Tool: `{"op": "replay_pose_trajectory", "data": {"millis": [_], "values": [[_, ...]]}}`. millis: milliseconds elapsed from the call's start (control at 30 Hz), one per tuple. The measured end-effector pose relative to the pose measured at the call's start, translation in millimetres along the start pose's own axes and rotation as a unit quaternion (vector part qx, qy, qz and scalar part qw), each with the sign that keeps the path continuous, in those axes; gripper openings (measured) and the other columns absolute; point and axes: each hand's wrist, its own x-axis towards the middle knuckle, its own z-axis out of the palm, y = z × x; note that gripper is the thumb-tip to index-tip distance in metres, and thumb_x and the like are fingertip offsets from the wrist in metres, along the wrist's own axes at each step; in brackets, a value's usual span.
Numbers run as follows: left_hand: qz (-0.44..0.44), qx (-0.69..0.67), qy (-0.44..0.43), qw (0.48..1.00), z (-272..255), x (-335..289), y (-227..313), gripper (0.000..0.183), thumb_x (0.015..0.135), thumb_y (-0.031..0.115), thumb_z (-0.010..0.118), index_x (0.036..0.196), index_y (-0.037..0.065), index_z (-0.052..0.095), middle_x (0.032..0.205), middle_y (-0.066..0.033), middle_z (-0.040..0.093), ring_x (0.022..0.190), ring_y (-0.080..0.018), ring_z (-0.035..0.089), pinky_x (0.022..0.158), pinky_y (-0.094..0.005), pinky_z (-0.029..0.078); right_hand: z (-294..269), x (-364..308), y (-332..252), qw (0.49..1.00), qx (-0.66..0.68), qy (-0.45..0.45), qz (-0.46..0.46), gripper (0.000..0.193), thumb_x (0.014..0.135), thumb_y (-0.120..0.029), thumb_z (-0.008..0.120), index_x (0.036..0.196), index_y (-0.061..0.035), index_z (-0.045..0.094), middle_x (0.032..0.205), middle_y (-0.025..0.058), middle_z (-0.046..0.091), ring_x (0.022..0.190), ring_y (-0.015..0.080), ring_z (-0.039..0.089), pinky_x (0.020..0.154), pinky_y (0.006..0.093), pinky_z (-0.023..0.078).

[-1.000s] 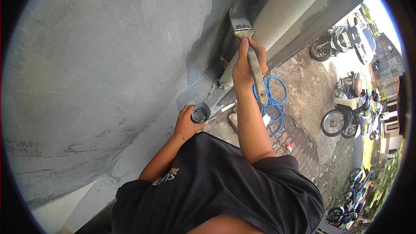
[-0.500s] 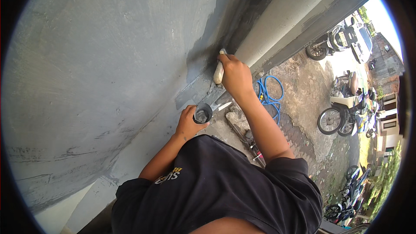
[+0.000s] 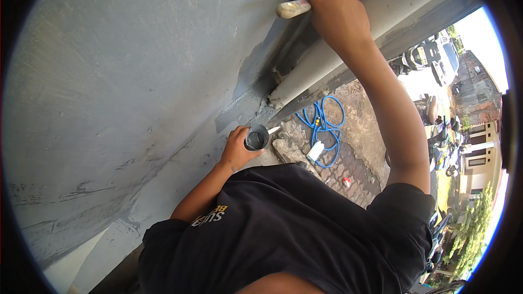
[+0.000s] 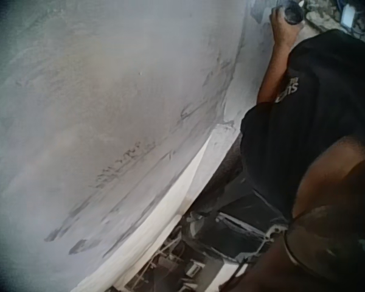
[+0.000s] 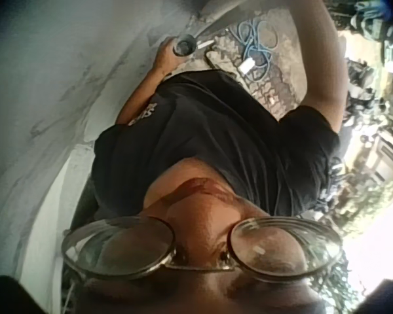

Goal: The person paints a wall and corner area with a paint brush.

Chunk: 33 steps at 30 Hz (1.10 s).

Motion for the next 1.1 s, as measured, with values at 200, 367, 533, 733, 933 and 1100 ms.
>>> {"op": "replay_pose_trajectory", "data": {"millis": [200,367,533,733,933,1100], "values": [[0.025,0.012,0.031,0.999,1.2,-6.1,-6.0,0.076,0.069,0.029,0.095,0.127,-0.006,0.062,0.128,-0.0189,0.063,0.120,-0.0371,0.062,0.104,-0.0439,0.050,-62.6,-9.7,-14.8,0.978,-0.113,0.144,-0.104,0.031,0.084,-0.026,0.086,0.087,0.0022,0.074,0.098,0.0221,0.075,0.075,0.0321,0.074,0.062,0.0452,0.058],[0.018,-0.004,-0.007,1.000,2.6,-3.8,1.9,0.077,0.071,0.031,0.094,0.130,-0.006,0.061,0.131,-0.0193,0.061,0.124,-0.0382,0.059,0.107,-0.0444,0.048,28.1,-16.3,9.6,0.951,-0.242,0.159,-0.108,0.007,0.074,-0.015,0.070,0.072,-0.0092,0.067,0.080,0.0054,0.059,0.076,0.0219,0.069,0.065,0.0327,0.058],[0.021,0.015,0.017,1.000,2.4,-11.5,-1.5,0.076,0.069,0.032,0.095,0.127,-0.005,0.063,0.128,-0.0184,0.063,0.120,-0.0369,0.062,0.104,-0.0439,0.050,84.8,-47.8,-29.0,0.978,-0.113,0.024,-0.173,0.007,0.075,-0.013,0.069,0.073,-0.0054,0.070,0.084,0.0131,0.066,0.076,0.0266,0.073,0.065,0.0361,0.061],[0.019,0.022,0.015,0.999,4.6,-11.4,-4.6,0.078,0.068,0.034,0.096,0.128,-0.005,0.063,0.127,-0.0182,0.063,0.119,-0.0365,0.063,0.103,-0.0440,0.050,44.8,-25.2,-18.8,0.978,0.082,-0.157,-0.107,0.017,0.081,-0.007,0.067,0.096,-0.0057,0.074,0.096,0.0180,0.071,0.088,0.0383,0.075,0.076,0.0463,0.062],[0.016,0.004,-0.015,1.000,5.4,-3.9,4.5,0.076,0.069,0.030,0.095,0.129,-0.004,0.062,0.130,-0.0192,0.062,0.122,-0.0386,0.060,0.105,-0.0443,0.049,-45.8,21.4,42.2,1.000,0.012,-0.015,0.001,0.021,0.079,-0.003,0.066,0.099,-0.0075,0.074,0.102,0.0162,0.071,0.094,0.0380,0.074,0.079,0.0476,0.062],[0.032,0.007,0.004,0.999,8.3,-1.9,7.3,0.074,0.069,0.030,0.095,0.127,-0.005,0.063,0.127,-0.0194,0.063,0.121,-0.0390,0.061,0.104,-0.0449,0.050,-90.4,29.3,37.4,0.962,-0.202,0.168,-0.077,0.014,0.081,-0.010,0.072,0.095,-0.0098,0.074,0.098,0.0133,0.067,0.093,0.0309,0.075,0.076,0.0427,0.063]]}}
